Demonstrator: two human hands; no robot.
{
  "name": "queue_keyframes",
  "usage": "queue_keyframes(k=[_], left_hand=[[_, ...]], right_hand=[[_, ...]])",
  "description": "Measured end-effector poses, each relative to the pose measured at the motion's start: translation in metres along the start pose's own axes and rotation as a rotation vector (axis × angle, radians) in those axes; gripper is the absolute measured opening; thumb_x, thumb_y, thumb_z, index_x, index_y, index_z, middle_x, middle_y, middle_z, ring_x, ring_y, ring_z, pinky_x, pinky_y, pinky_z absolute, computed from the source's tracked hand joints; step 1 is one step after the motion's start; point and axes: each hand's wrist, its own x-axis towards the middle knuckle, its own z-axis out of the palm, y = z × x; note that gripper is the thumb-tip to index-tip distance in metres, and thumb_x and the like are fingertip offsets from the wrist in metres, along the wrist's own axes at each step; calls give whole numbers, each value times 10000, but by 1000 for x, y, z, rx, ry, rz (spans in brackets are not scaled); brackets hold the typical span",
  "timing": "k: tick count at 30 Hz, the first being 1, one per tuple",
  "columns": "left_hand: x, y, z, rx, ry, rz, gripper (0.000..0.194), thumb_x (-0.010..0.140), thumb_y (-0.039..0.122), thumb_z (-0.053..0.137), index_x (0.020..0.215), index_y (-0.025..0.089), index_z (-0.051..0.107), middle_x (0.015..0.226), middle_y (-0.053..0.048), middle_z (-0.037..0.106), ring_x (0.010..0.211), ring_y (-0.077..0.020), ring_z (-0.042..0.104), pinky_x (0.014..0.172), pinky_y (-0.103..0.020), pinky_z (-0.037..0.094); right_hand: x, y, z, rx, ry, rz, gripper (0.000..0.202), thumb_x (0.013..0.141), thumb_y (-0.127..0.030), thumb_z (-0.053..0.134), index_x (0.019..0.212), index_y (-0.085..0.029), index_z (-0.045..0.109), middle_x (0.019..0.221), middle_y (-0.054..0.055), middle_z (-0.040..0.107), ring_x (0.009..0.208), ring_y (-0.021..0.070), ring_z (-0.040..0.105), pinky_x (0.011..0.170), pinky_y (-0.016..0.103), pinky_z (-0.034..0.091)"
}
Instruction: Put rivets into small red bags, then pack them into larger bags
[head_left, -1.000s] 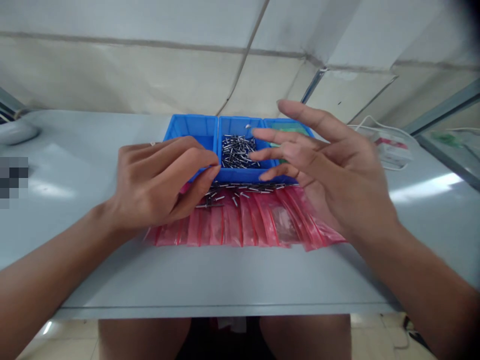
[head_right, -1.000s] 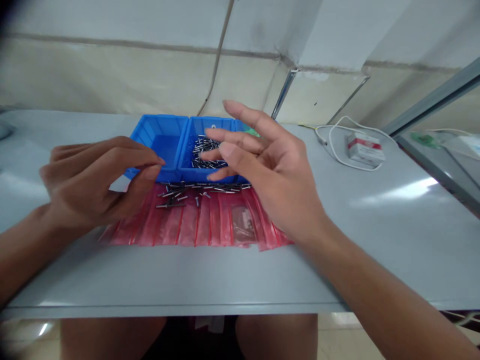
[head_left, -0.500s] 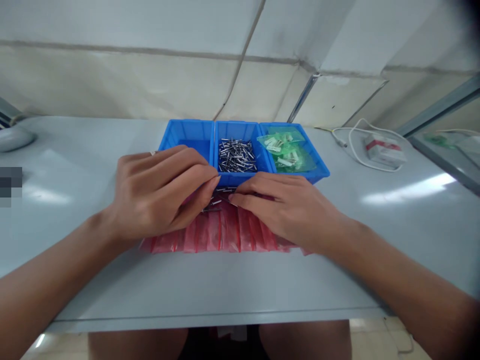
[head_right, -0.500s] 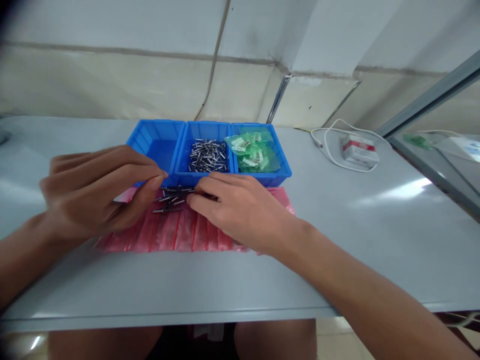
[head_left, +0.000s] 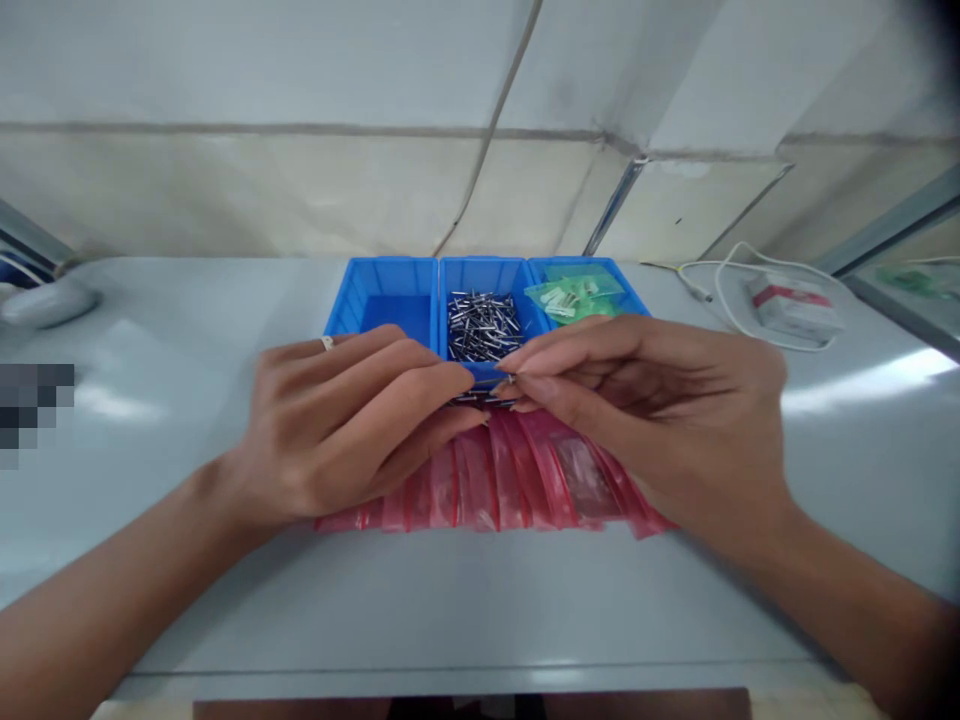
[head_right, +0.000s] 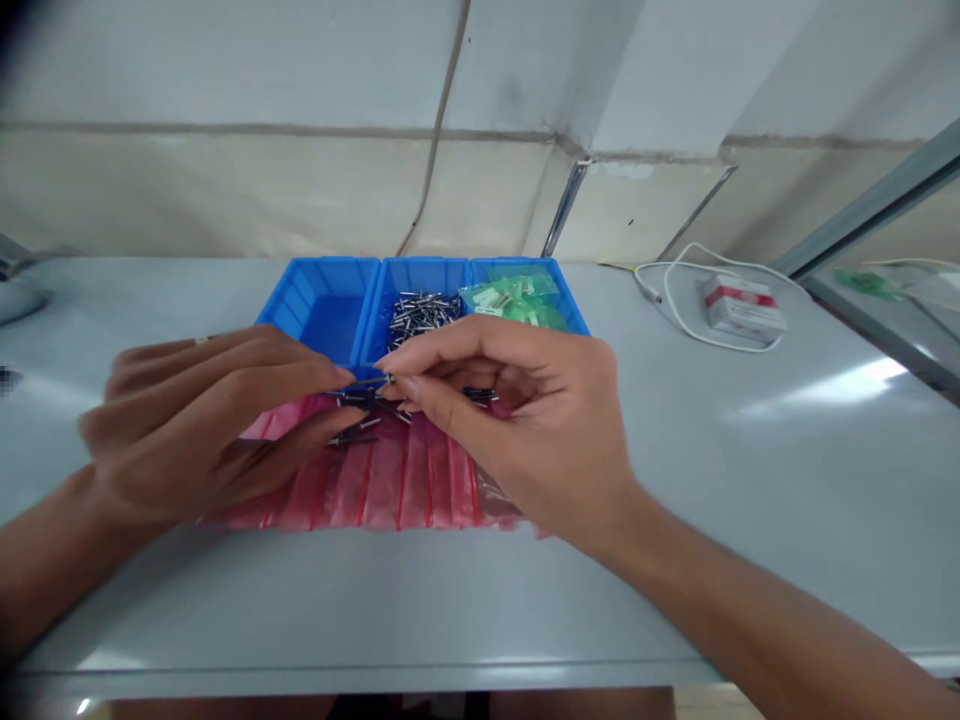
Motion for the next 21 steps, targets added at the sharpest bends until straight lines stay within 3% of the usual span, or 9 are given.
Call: queue_keyframes(k=[5, 10, 13, 16, 19, 21], left_hand=[[0, -3, -1, -24, 1, 63, 67, 1051, 117, 729, 1040, 175, 699, 848, -25, 792, 702, -165, 740, 555, -322, 564], [1, -4, 0, -38, 22, 7, 106, 1082, 193, 717, 983, 179, 678, 776, -30, 744, 697, -173, 722, 539, -327, 510], [1, -5, 2, -41, -8, 8, 152, 1079, 221, 742, 955, 187, 660, 780, -9, 736, 670, -149, 700, 519, -313, 450], [0, -7, 4, -67, -29, 49, 255, 1090, 194, 702, 852, 195, 609, 700, 21, 655, 590, -128, 623, 515, -314, 414], [-2, -8, 4, -76, -13, 8, 345, 1147, 237, 598, 804, 205, 577, 660, 27, 609, 573, -125, 581, 532, -323, 409], [-3, -8, 4, -55, 21, -49, 380, 1171, 268, 543, 798, 204, 584, 635, 28, 584, 559, -125, 559, 514, -335, 375]], right_hand=[[0, 2, 1, 62, -40, 29, 184, 962, -153, 861, 1022, -325, 883, 1016, -19, 885, 865, 182, 862, 760, 286, 766], [0, 1, 1, 47, -32, 5, 179, 956, -164, 877, 1007, -334, 889, 1015, -29, 881, 838, 167, 853, 776, 287, 770], [-1, 0, -3, -63, 29, 28, 134, 939, -226, 915, 991, -348, 900, 1039, -21, 879, 820, 183, 837, 679, 301, 743], [1, 3, -8, -107, -8, 62, 81, 903, -309, 962, 958, -339, 910, 987, -10, 878, 763, 183, 824, 587, 267, 697], [5, 9, -10, -20, -38, 98, 88, 914, -283, 954, 974, -329, 909, 975, -9, 879, 796, 191, 852, 703, 266, 746], [8, 13, -12, 81, -6, 102, 138, 960, -235, 905, 1068, -321, 905, 1110, 8, 884, 987, 225, 880, 870, 295, 770]])
